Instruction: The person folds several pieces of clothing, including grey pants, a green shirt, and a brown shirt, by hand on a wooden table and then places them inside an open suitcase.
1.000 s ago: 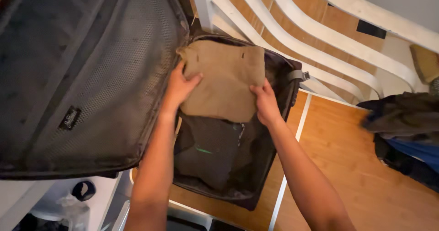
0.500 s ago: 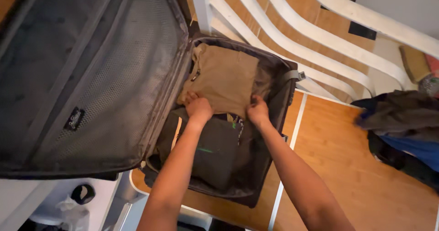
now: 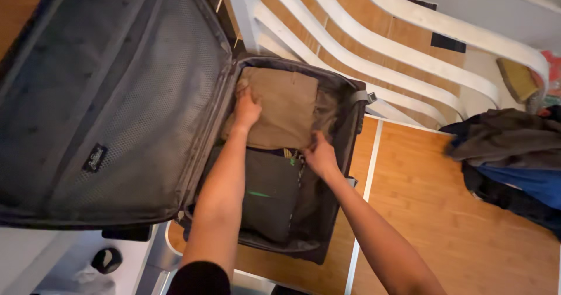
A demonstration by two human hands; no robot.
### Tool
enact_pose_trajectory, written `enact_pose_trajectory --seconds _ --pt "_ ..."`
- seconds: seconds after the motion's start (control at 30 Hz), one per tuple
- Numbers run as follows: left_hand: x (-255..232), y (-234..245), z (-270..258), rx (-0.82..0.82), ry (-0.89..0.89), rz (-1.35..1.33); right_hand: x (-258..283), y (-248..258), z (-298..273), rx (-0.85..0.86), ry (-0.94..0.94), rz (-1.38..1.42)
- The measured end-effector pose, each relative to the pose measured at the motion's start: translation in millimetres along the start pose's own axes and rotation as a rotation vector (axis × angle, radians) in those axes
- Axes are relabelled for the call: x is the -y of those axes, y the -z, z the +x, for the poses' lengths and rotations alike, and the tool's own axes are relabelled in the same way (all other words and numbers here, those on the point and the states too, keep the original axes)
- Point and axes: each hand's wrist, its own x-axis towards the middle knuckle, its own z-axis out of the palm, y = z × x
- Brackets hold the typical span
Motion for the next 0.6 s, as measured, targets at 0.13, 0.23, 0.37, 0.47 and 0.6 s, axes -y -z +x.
enact_pose_trajectory --seconds 0.13,0.23,0.37,0.47,0.6 --pt "-30.6 16.1 -23.7 0.161 0.321 -0.140 36.6 36.1 -41.9 0.017 0.183 0.207" --pt "-85.3 54.2 -56.8 0.373 0.422 -0.432 51.1 65.8 -76.3 0.084 0.131 0.246" --pt "-172.6 90.1 -108.6 0.501 0.449 -0.696 39.5 91.5 -121.9 -0.014 0.125 0.354" --pt "-224.7 104.7 -134.6 0.507 0.312 -0.554 14.2 101.5 -145.2 -0.076 0.061 0.439" --pt "-285.8 101.6 -148.6 0.515 0.427 -0.628 -28.1 111.3 -162.6 -0.166 -0.011 0.545"
